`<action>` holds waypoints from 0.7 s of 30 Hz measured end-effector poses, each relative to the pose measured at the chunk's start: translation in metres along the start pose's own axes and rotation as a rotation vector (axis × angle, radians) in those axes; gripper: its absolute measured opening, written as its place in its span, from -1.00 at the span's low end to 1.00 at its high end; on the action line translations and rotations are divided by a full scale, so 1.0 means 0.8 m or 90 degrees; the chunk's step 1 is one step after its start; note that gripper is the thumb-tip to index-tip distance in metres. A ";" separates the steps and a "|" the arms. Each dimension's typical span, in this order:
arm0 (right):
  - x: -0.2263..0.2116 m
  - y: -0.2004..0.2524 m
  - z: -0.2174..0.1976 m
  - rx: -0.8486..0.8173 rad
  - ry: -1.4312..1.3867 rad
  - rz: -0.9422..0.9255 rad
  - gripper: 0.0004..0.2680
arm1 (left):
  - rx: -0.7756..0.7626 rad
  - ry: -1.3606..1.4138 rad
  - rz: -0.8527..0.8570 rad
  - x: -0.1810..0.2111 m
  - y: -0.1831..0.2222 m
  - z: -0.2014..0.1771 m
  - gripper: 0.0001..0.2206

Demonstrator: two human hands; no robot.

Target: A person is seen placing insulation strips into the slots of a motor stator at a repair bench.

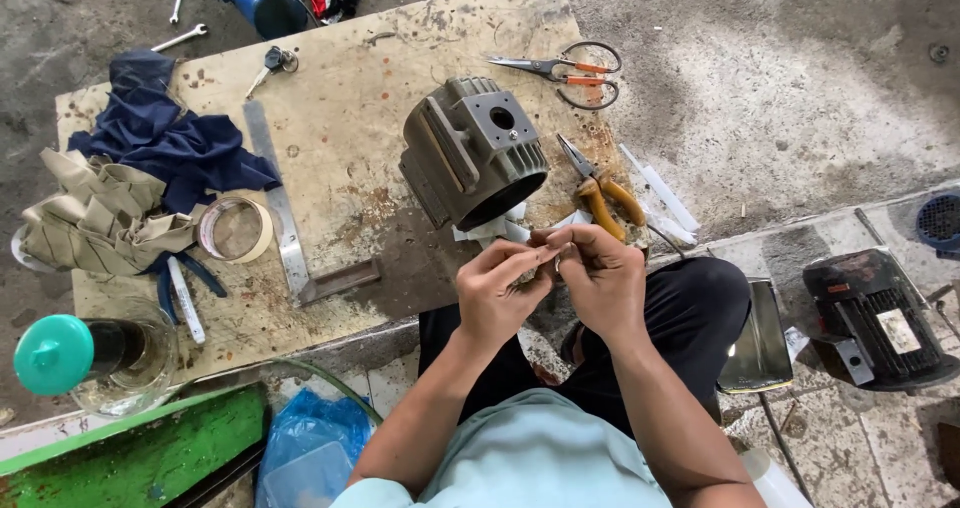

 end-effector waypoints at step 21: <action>0.000 0.001 0.009 -0.121 0.032 -0.163 -0.87 | 0.031 0.275 -0.376 -0.013 0.002 -0.015 -0.73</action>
Point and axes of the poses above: each hand's wrist, its own y-axis away from the middle knuckle, its own z-axis out of the palm, x = y × z, the point moved 4 cm from there along -y, towards the middle knuckle, and after that the axes turned 7 degrees about x, right-handed, at the moved point
